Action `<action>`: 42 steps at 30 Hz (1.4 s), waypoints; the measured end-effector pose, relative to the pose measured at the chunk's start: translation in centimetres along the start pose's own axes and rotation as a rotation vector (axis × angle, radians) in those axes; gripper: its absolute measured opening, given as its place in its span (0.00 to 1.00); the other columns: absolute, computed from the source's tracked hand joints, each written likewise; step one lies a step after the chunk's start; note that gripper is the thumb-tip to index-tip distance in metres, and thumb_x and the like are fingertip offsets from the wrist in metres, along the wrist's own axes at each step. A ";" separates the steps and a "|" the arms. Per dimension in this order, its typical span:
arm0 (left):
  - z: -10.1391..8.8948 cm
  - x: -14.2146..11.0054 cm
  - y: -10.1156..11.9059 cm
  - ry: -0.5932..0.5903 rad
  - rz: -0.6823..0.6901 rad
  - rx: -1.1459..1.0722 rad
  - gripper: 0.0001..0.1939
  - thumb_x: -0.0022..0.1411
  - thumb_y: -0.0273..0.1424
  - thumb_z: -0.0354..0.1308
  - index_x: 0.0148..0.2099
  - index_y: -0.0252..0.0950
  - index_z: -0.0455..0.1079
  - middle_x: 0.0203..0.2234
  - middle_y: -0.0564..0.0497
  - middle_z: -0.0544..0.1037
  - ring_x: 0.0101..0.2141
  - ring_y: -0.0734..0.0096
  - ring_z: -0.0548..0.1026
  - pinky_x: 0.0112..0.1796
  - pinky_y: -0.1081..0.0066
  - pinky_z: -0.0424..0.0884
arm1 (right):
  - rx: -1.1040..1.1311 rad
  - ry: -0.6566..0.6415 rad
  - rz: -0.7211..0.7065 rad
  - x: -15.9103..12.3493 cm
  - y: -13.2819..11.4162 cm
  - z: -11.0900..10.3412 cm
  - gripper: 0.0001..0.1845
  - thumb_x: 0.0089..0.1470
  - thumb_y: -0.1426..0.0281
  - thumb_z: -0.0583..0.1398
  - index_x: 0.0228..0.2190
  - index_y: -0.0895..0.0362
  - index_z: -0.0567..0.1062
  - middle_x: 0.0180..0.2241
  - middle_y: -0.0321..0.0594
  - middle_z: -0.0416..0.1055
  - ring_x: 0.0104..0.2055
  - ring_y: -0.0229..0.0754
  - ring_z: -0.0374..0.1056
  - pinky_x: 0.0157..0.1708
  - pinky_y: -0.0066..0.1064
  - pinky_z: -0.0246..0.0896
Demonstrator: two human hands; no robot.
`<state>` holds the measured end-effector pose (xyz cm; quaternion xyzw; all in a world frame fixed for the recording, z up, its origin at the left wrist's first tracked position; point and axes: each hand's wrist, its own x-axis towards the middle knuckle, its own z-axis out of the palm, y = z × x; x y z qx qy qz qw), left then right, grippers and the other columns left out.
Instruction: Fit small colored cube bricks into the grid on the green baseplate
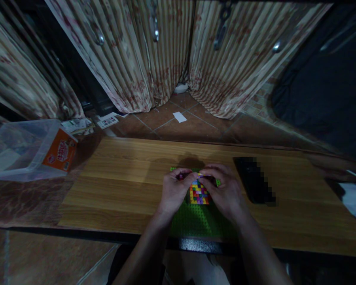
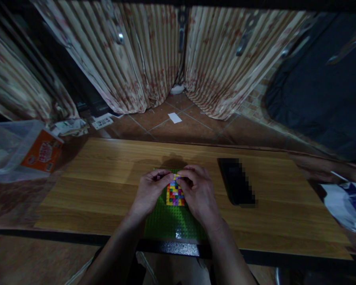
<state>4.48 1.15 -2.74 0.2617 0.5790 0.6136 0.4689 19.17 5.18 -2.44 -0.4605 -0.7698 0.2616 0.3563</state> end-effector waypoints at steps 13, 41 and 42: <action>0.2 0.1 0.0 0.007 -0.004 0.129 0.09 0.46 0.33 0.70 0.30 0.34 0.78 0.20 0.55 0.75 0.23 0.75 0.68 0.26 0.74 0.63 | 0.344 -0.041 0.195 0.2 1.2 0.3 0.10 0.53 0.63 0.65 0.36 0.53 0.82 0.42 0.41 0.78 0.46 0.45 0.73 0.49 0.39 0.66; -0.8 -0.2 1.4 -0.002 -0.184 -0.355 0.20 0.51 0.44 0.70 0.36 0.30 0.77 0.21 0.57 0.70 0.18 0.86 0.58 0.18 0.79 0.52 | 0.401 0.096 0.275 -0.3 0.9 0.7 0.16 0.54 0.57 0.65 0.41 0.52 0.82 0.44 0.43 0.80 0.46 0.47 0.75 0.48 0.41 0.68; -1.0 -0.2 1.8 -0.018 -0.228 -0.437 0.21 0.53 0.44 0.69 0.37 0.30 0.77 0.22 0.56 0.71 0.18 0.86 0.60 0.19 0.80 0.54 | 0.359 0.135 0.228 -0.4 0.8 0.6 0.14 0.55 0.58 0.64 0.40 0.52 0.82 0.44 0.42 0.80 0.48 0.47 0.74 0.50 0.42 0.67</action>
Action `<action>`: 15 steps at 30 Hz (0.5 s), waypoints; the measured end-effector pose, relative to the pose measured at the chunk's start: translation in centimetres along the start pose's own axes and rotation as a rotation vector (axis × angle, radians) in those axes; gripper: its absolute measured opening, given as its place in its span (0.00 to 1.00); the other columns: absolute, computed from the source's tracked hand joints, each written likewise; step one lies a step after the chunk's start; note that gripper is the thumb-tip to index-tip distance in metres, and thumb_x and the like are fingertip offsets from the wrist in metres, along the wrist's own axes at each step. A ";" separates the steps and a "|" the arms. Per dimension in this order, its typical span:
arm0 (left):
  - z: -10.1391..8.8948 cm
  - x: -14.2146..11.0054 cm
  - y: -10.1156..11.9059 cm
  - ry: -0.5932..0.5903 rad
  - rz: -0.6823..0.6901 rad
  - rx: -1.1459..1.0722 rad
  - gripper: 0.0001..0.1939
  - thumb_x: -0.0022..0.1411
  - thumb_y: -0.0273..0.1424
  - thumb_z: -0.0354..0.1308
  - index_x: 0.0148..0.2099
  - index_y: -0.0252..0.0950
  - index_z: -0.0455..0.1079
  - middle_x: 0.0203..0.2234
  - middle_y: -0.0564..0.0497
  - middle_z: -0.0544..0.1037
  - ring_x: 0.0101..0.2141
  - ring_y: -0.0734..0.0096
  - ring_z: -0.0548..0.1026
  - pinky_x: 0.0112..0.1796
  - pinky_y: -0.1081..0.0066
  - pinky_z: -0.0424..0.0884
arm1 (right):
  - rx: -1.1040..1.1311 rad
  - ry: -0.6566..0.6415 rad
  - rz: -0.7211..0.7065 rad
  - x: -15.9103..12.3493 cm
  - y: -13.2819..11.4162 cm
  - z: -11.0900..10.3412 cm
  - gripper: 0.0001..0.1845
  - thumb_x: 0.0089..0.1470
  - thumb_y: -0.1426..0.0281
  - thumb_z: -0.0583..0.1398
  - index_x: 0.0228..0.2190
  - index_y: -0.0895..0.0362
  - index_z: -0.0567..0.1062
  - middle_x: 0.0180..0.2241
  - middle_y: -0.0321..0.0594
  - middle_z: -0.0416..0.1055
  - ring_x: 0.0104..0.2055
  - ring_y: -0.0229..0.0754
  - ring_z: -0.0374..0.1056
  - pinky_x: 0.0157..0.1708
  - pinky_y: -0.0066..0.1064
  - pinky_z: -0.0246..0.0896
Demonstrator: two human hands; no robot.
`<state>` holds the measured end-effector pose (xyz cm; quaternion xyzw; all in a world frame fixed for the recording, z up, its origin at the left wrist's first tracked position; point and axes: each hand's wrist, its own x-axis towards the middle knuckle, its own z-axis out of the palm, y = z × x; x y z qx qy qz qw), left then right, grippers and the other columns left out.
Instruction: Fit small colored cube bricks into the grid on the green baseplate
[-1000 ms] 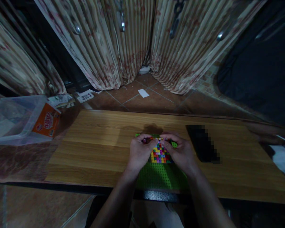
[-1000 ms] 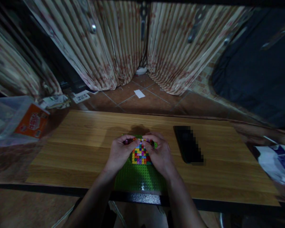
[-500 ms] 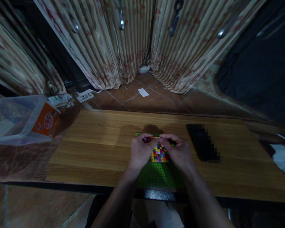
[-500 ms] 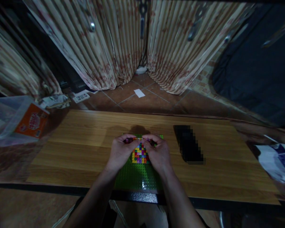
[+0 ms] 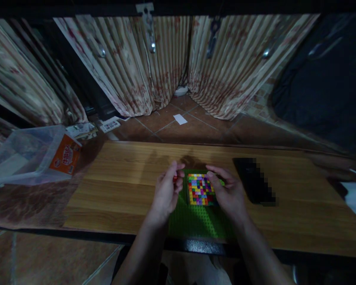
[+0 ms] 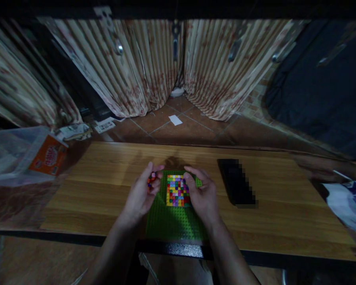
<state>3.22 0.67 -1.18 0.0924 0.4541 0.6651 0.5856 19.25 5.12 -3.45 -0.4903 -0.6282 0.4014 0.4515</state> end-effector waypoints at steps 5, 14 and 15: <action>0.4 -0.7 1.0 -0.156 -0.158 -0.283 0.23 0.66 0.46 0.56 0.45 0.28 0.77 0.39 0.41 0.80 0.40 0.69 0.78 0.45 0.73 0.74 | -0.108 0.044 -0.217 -0.6 -2.3 0.2 0.10 0.59 0.62 0.62 0.38 0.49 0.83 0.40 0.40 0.78 0.46 0.47 0.73 0.48 0.42 0.68; 0.7 -1.5 0.8 -0.378 -0.214 -0.298 0.33 0.68 0.54 0.45 0.52 0.30 0.74 0.48 0.38 0.78 0.53 0.60 0.74 0.51 0.69 0.70 | -0.411 -0.114 -0.419 -1.3 -4.9 1.1 0.11 0.61 0.66 0.60 0.43 0.50 0.81 0.44 0.42 0.76 0.48 0.49 0.69 0.48 0.43 0.67; 0.7 -1.6 0.8 -0.385 -0.214 -0.295 0.34 0.68 0.55 0.45 0.52 0.30 0.74 0.49 0.38 0.78 0.53 0.60 0.74 0.51 0.70 0.69 | -0.433 -0.111 -0.423 -1.3 -4.8 1.2 0.11 0.61 0.66 0.61 0.43 0.51 0.81 0.44 0.43 0.76 0.47 0.49 0.69 0.47 0.43 0.67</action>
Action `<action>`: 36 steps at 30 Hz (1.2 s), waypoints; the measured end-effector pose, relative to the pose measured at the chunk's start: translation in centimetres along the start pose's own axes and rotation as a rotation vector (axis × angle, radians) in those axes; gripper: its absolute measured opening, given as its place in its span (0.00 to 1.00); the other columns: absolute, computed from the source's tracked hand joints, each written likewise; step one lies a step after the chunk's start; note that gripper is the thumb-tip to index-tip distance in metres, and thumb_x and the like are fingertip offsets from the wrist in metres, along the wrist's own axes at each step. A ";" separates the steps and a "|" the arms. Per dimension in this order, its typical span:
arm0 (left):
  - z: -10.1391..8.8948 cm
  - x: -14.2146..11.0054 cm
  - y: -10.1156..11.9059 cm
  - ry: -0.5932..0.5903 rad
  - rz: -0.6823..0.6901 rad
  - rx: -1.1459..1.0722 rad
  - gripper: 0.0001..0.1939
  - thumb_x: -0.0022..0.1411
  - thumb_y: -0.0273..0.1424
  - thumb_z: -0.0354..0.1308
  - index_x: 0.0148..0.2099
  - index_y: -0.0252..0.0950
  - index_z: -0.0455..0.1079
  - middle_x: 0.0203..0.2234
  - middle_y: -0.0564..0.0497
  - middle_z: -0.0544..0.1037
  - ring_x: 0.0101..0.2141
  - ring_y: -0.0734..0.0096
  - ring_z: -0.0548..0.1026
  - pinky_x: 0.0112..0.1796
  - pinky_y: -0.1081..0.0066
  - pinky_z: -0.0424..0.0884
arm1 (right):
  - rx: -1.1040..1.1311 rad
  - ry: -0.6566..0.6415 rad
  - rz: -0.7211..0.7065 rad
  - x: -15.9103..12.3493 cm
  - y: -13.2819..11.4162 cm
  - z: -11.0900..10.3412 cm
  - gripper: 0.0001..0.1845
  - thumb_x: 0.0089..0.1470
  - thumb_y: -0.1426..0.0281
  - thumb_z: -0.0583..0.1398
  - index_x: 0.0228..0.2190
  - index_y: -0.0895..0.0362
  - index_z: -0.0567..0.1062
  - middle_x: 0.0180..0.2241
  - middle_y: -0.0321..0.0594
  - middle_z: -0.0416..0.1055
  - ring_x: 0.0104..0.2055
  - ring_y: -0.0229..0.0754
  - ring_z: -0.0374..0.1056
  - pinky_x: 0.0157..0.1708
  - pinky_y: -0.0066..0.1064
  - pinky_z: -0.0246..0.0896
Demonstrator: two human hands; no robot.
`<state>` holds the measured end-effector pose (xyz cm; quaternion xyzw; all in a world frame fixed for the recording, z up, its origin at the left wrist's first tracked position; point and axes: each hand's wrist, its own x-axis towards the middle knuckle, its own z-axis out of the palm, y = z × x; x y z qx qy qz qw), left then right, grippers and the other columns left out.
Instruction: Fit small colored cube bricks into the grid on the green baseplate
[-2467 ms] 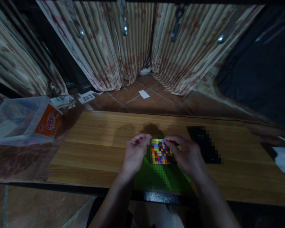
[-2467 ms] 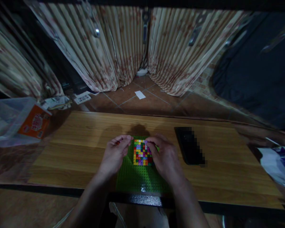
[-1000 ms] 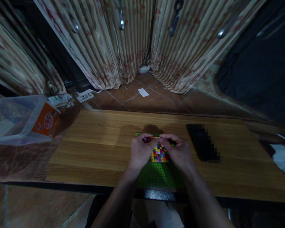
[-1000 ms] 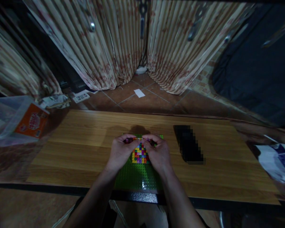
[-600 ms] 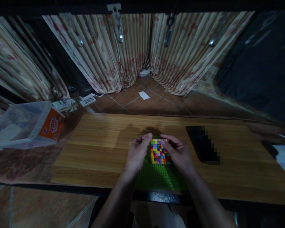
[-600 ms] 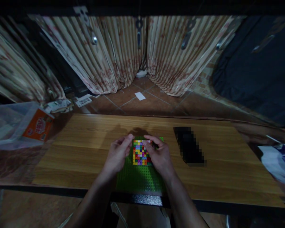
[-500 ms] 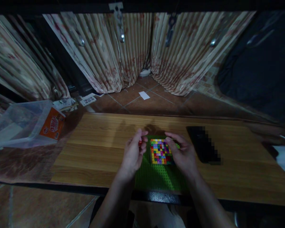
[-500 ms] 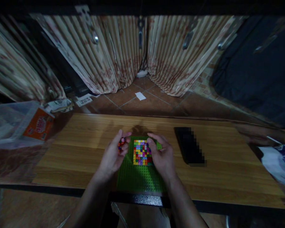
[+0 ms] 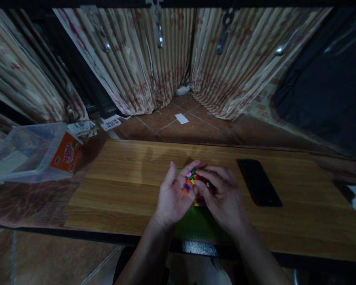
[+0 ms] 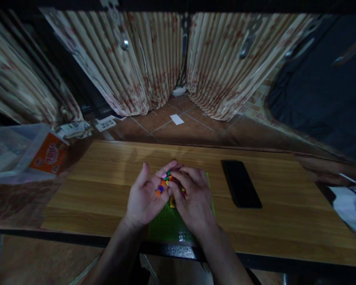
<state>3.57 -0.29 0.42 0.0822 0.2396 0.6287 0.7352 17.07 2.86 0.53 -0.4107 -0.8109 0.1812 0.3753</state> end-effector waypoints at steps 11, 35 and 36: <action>0.3 0.1 0.0 0.019 0.021 -0.030 0.35 0.67 0.56 0.46 0.53 0.29 0.74 0.52 0.37 0.77 0.56 0.58 0.72 0.53 0.69 0.68 | 0.098 0.063 0.073 -0.2 0.4 0.2 0.07 0.60 0.65 0.62 0.35 0.50 0.81 0.41 0.40 0.77 0.46 0.47 0.71 0.48 0.42 0.67; -1.4 1.6 0.0 0.463 0.155 0.090 0.08 0.63 0.29 0.60 0.36 0.27 0.77 0.27 0.47 0.79 0.24 0.80 0.72 0.26 0.79 0.66 | 0.143 -0.099 0.383 -0.3 3.3 -1.8 0.07 0.56 0.64 0.62 0.32 0.54 0.80 0.30 0.37 0.79 0.32 0.43 0.75 0.34 0.33 0.69; -1.5 1.7 -0.1 0.461 0.155 0.097 0.08 0.61 0.29 0.61 0.36 0.27 0.77 0.27 0.48 0.78 0.24 0.80 0.71 0.26 0.80 0.65 | 0.111 -0.094 0.357 -0.3 3.2 -1.8 0.08 0.56 0.64 0.62 0.31 0.53 0.80 0.29 0.37 0.79 0.31 0.42 0.75 0.34 0.32 0.68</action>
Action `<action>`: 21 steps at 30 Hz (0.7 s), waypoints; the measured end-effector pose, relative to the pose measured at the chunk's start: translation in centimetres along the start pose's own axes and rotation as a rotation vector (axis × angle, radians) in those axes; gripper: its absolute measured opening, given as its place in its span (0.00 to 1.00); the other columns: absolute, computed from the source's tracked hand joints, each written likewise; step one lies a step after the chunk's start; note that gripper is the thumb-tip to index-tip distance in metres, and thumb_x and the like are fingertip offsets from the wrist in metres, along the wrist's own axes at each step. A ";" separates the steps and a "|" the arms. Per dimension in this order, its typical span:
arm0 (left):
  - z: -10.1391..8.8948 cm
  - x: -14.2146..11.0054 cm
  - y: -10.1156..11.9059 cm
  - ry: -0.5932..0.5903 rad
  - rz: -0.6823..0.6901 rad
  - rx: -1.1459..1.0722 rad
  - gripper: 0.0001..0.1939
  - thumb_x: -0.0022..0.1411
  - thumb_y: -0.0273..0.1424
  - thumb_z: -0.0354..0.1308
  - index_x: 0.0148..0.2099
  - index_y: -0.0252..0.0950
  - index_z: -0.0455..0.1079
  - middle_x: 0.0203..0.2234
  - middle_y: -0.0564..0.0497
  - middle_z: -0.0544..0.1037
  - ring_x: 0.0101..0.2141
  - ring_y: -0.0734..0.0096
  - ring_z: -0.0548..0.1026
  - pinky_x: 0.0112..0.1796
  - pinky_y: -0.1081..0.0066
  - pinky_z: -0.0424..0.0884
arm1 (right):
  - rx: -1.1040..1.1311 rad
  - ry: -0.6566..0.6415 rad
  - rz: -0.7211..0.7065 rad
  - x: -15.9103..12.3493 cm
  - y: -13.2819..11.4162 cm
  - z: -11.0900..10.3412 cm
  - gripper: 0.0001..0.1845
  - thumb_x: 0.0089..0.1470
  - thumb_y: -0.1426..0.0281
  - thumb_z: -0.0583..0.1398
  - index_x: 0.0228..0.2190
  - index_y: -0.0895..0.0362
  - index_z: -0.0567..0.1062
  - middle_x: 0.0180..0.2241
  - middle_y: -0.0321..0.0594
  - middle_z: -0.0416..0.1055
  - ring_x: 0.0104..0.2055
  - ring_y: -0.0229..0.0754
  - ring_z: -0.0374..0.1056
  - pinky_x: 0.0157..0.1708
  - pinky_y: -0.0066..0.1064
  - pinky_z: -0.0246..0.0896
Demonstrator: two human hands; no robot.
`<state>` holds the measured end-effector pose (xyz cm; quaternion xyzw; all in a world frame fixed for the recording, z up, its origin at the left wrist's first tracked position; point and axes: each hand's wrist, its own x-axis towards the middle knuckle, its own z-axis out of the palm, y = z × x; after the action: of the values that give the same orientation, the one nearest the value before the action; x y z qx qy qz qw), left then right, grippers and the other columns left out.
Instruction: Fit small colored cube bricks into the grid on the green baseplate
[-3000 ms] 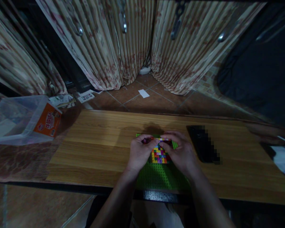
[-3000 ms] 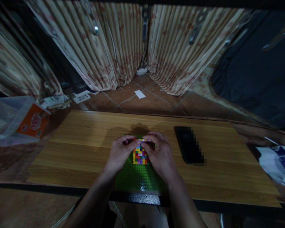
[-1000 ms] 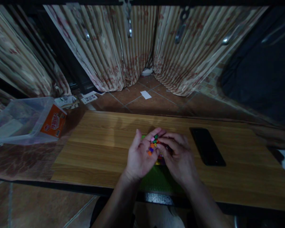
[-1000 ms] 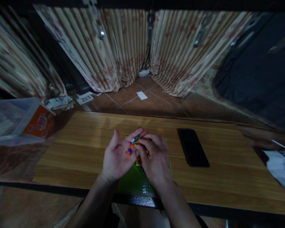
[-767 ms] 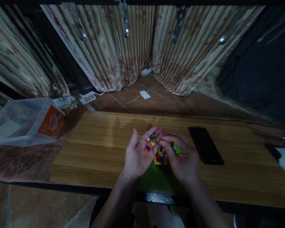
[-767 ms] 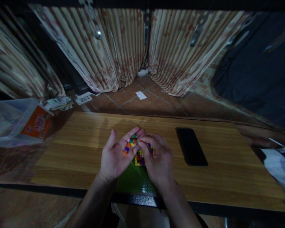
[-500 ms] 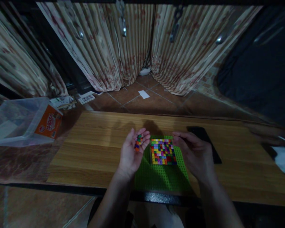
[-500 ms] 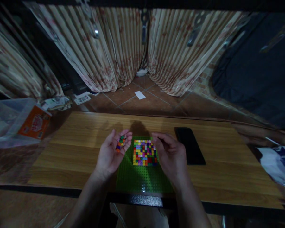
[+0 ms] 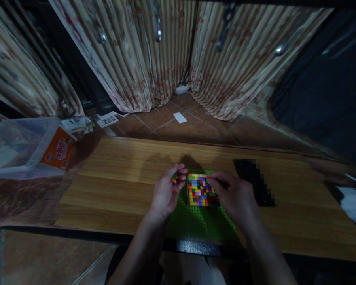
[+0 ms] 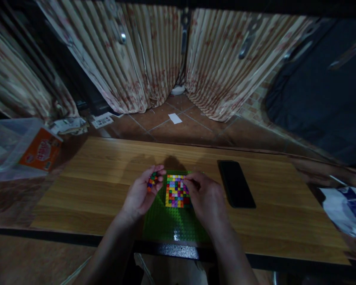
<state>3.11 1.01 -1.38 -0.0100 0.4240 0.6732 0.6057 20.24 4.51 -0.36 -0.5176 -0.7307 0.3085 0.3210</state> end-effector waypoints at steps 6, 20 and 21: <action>-0.2 0.1 -0.5 -0.031 0.018 0.019 0.10 0.52 0.30 0.67 0.36 0.28 0.78 0.27 0.49 0.78 0.25 0.80 0.70 0.27 0.80 0.64 | -0.076 0.015 -0.076 0.1 0.0 0.5 0.09 0.57 0.65 0.61 0.32 0.53 0.82 0.33 0.37 0.81 0.35 0.42 0.76 0.37 0.31 0.67; 0.0 0.3 -1.2 -0.025 0.055 0.070 0.09 0.47 0.29 0.69 0.33 0.31 0.79 0.27 0.51 0.77 0.24 0.82 0.68 0.27 0.80 0.62 | -0.158 0.084 -0.058 -0.1 0.3 1.0 0.14 0.57 0.61 0.59 0.35 0.54 0.83 0.35 0.41 0.82 0.34 0.45 0.78 0.39 0.34 0.70; 0.0 0.2 -1.2 -0.025 0.057 0.068 0.09 0.47 0.29 0.70 0.33 0.31 0.79 0.26 0.51 0.77 0.24 0.82 0.68 0.27 0.80 0.62 | -0.156 0.083 -0.046 -0.1 0.3 1.0 0.14 0.57 0.61 0.59 0.35 0.54 0.83 0.35 0.41 0.82 0.34 0.45 0.78 0.38 0.35 0.70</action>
<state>4.03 1.09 -2.17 0.0309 0.4391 0.6756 0.5915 19.63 4.40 -1.17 -0.5362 -0.7504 0.2216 0.3168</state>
